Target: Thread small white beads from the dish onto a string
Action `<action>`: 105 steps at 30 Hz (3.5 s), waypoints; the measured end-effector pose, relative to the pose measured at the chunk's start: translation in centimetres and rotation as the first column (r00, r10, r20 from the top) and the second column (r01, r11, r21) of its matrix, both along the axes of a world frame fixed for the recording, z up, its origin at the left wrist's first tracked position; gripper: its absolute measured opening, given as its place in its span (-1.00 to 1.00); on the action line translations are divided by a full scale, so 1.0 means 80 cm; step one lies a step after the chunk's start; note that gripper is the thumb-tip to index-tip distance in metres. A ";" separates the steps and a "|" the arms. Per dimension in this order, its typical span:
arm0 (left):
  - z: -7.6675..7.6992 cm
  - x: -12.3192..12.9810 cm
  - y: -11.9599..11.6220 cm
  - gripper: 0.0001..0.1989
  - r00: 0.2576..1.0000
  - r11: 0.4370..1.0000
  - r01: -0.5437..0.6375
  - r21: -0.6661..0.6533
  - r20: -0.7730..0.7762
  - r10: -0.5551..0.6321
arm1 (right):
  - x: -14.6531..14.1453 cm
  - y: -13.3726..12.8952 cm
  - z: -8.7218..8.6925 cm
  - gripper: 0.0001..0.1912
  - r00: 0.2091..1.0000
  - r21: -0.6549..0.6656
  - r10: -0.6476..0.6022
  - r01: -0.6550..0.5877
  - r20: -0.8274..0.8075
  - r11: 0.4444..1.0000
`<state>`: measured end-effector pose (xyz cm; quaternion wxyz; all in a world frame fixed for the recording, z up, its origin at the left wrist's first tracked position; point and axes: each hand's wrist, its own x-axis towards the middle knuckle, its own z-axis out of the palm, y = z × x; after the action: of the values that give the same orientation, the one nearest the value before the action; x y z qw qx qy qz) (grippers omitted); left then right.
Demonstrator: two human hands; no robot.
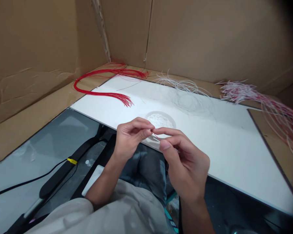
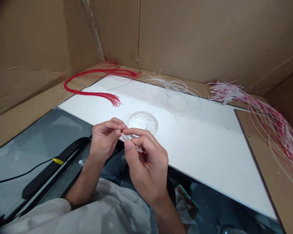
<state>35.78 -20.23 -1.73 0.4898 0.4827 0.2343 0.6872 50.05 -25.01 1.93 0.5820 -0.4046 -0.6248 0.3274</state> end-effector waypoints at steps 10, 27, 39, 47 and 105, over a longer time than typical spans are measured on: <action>0.004 0.009 -0.008 -0.87 0.943 0.944 0.291 -0.159 0.215 -0.254 | -0.002 0.002 0.004 -0.76 0.978 -0.145 0.077 -0.106 -0.193 0.984; -0.003 0.004 -0.003 -0.86 0.951 0.956 0.282 -0.080 0.158 -0.267 | 0.003 0.002 0.009 -0.73 0.982 -0.157 0.105 -0.129 -0.154 0.979; -0.007 -0.002 -0.002 -0.87 0.954 0.956 0.291 -0.043 0.087 -0.287 | 0.009 0.002 0.010 -0.70 0.981 -0.180 0.149 -0.170 -0.121 0.969; -0.007 -0.002 0.000 -0.86 0.953 0.955 0.295 -0.031 0.078 -0.291 | 0.009 0.004 0.010 -0.72 0.984 -0.184 0.122 -0.145 -0.132 0.972; -0.006 -0.004 -0.005 -0.88 0.987 0.988 0.149 0.031 -0.067 -0.147 | 0.001 -0.001 0.010 -0.77 0.997 -0.060 -0.022 0.027 0.077 0.998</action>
<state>35.43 -20.62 -2.22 0.5229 0.5294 0.2014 0.6370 50.16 -25.09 2.72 0.5489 -0.4422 -0.6313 0.3235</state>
